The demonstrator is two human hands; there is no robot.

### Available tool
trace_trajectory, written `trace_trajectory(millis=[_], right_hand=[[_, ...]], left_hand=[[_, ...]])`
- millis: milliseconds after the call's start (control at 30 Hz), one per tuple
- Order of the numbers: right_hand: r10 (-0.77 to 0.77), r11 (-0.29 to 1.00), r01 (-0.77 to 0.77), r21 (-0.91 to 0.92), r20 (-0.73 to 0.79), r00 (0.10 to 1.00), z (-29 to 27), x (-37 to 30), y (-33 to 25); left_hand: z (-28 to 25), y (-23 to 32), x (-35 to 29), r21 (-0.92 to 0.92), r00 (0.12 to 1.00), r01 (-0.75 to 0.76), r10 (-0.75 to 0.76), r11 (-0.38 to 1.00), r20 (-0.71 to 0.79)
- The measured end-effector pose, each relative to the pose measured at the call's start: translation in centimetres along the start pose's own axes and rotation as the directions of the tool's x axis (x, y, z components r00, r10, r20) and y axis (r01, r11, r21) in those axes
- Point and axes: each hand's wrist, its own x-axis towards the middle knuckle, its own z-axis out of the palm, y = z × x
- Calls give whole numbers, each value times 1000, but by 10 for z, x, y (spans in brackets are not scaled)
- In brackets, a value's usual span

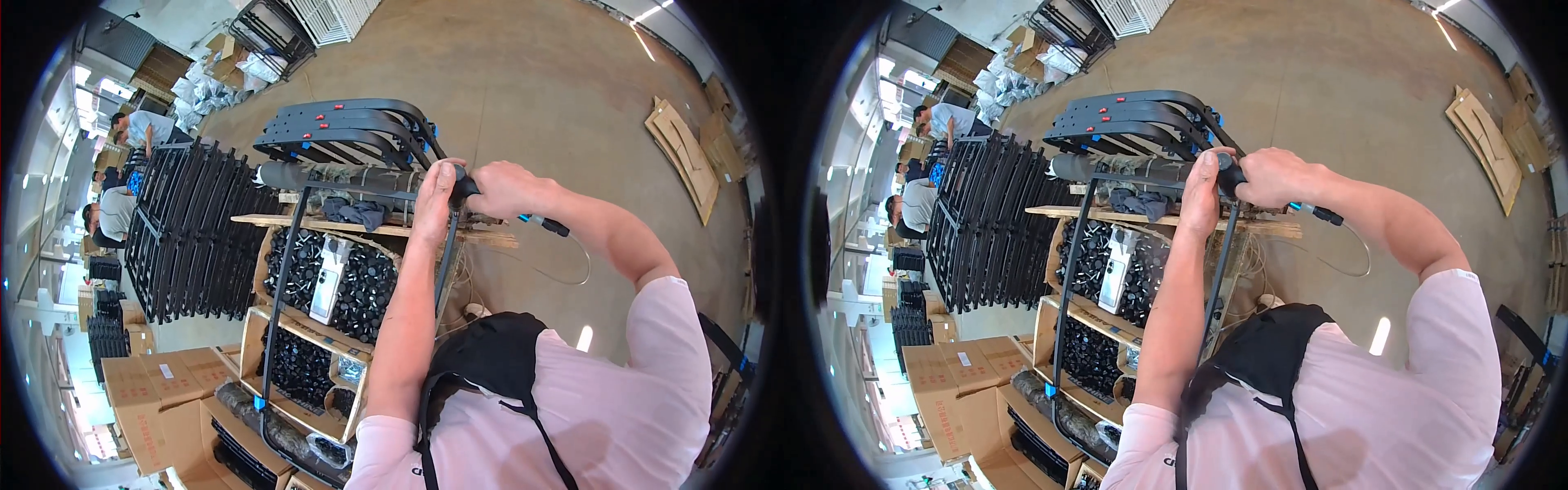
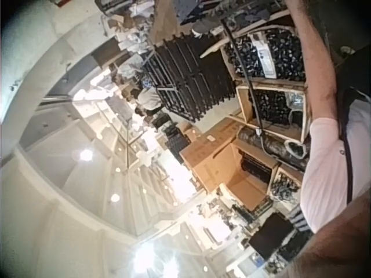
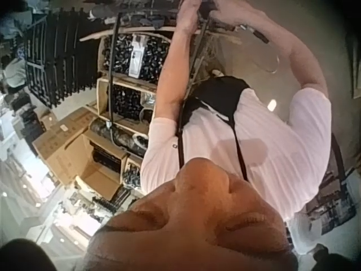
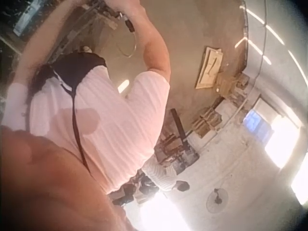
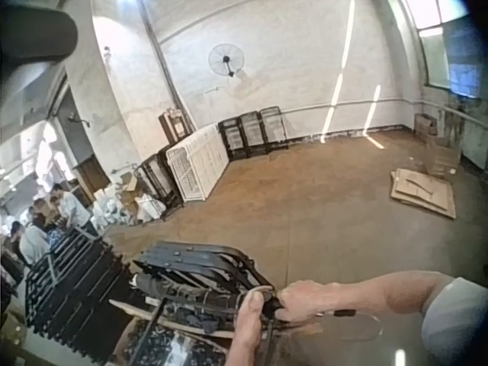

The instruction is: Assembling components of a machine using manual methods and an electric screwdriver on a factory floor.

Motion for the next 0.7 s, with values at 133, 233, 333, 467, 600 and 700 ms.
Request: trace_trajectory(millis=[133, 233, 333, 467, 600, 700], right_hand=[[7, 1000, -9, 27, 56, 998, 3, 7, 1], [20, 1000, -21, 24, 24, 1000, 5, 9, 3], [-5, 1000, 5, 17, 20, 1000, 11, 11, 7], [-46, 999, 46, -18, -15, 999, 22, 16, 14], [-52, 999, 53, -12, 24, 998, 28, 18, 19], [-45, 999, 45, 14, 6, 999, 29, 17, 19]], left_hand=[[1, -11, 2, -17, 999, 18, -18, 1000, -39], [0, -13, 4, -78, 999, -3, 0, 997, -44], [-3, -14, 1, -78, 1000, 5, -6, 997, -10], [-4, -16, -6, -19, 1000, 0, 0, 1000, -3], [-1, -18, -10, -20, 1000, -15, 15, 1000, -14], [-1, -20, -10, -7, 1000, 4, -4, 1000, -28]])
